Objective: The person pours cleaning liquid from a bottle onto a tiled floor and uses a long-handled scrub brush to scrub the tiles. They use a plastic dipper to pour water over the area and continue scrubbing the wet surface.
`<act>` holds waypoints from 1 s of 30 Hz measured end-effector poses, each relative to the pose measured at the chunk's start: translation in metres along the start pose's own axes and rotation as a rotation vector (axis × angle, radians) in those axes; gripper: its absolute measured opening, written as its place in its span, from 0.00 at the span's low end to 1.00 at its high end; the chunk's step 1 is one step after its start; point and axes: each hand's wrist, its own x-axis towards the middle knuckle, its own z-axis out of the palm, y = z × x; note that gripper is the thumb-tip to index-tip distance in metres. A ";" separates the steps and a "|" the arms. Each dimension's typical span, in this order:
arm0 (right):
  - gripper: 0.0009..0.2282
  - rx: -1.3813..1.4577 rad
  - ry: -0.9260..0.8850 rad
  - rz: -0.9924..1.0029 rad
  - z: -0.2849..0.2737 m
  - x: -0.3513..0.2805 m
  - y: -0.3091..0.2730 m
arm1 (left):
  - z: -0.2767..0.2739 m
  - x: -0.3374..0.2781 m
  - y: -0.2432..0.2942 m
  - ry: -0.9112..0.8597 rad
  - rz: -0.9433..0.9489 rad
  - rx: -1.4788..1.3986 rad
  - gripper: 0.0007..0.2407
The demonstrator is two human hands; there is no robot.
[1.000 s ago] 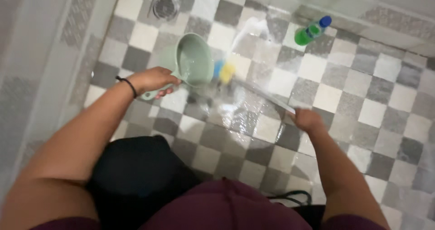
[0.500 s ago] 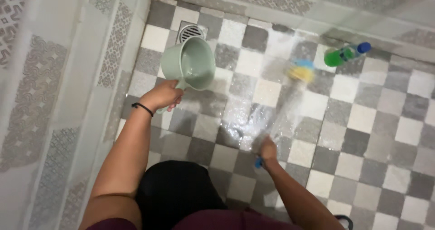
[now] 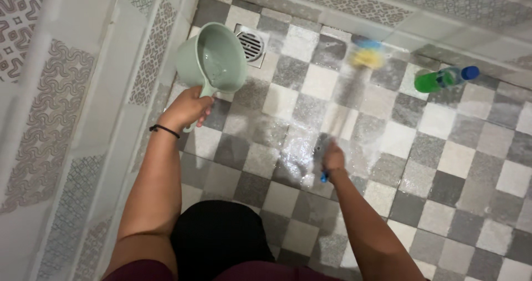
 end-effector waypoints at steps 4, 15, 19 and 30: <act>0.28 -0.336 -0.209 -0.384 0.036 0.016 -0.015 | 0.003 0.002 0.004 -0.015 -0.001 -0.027 0.08; 0.33 -0.451 0.043 -0.134 -0.006 -0.015 0.050 | 0.015 -0.003 0.004 -0.015 0.040 -0.055 0.08; 0.32 -0.714 -0.265 -0.331 -0.026 -0.072 0.057 | 0.024 -0.001 0.009 -0.050 0.032 -0.055 0.09; 0.29 -0.132 0.245 -0.138 -0.079 -0.095 0.155 | 0.025 -0.008 0.022 -0.035 0.054 -0.031 0.10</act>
